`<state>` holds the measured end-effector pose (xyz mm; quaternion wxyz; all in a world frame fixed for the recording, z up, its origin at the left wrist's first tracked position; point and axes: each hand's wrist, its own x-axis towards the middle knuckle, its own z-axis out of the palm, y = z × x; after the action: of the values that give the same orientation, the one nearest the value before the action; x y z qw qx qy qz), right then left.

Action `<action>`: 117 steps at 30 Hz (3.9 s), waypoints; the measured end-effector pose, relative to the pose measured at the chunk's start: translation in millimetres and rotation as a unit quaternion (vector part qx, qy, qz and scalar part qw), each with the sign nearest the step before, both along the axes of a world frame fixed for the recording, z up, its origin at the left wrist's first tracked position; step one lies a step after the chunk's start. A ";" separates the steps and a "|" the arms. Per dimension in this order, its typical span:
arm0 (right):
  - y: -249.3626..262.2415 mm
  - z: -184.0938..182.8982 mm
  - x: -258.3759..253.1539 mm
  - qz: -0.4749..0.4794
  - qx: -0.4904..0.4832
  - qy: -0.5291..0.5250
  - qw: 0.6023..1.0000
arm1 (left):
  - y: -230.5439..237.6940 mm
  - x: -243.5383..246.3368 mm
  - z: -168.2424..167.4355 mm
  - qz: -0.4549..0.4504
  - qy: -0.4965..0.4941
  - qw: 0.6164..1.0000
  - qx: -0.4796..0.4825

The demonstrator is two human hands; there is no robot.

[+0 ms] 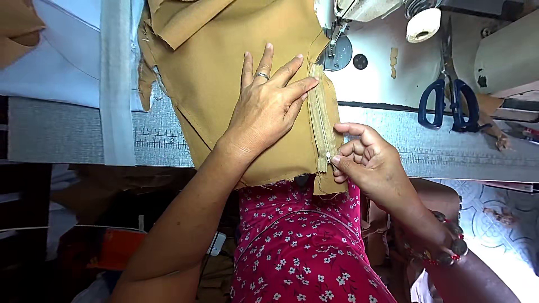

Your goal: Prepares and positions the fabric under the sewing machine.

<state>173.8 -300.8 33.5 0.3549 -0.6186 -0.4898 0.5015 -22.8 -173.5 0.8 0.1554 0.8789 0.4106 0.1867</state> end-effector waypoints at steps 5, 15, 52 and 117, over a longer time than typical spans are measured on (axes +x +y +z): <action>-0.8 -4.7 -3.4 -0.010 -0.012 0.002 1.000 | -4.4 3.3 3.1 0.013 0.001 1.000 -0.015; 22.9 -26.9 3.9 0.023 0.333 -0.349 0.876 | -12.0 8.3 4.1 0.030 0.057 0.998 -0.009; 53.0 -43.0 17.8 0.065 0.344 -0.482 0.803 | 46.4 18.3 -15.4 -0.072 -0.013 0.997 0.026; 37.9 -42.9 12.2 0.075 0.352 -0.455 0.815 | 9.3 8.2 -13.1 -0.074 -0.020 0.997 0.016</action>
<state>186.0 -262.9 -9.4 0.2463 -0.5704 -0.7833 -0.0184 -14.6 -164.2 -12.3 0.1627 0.9055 0.3377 0.1990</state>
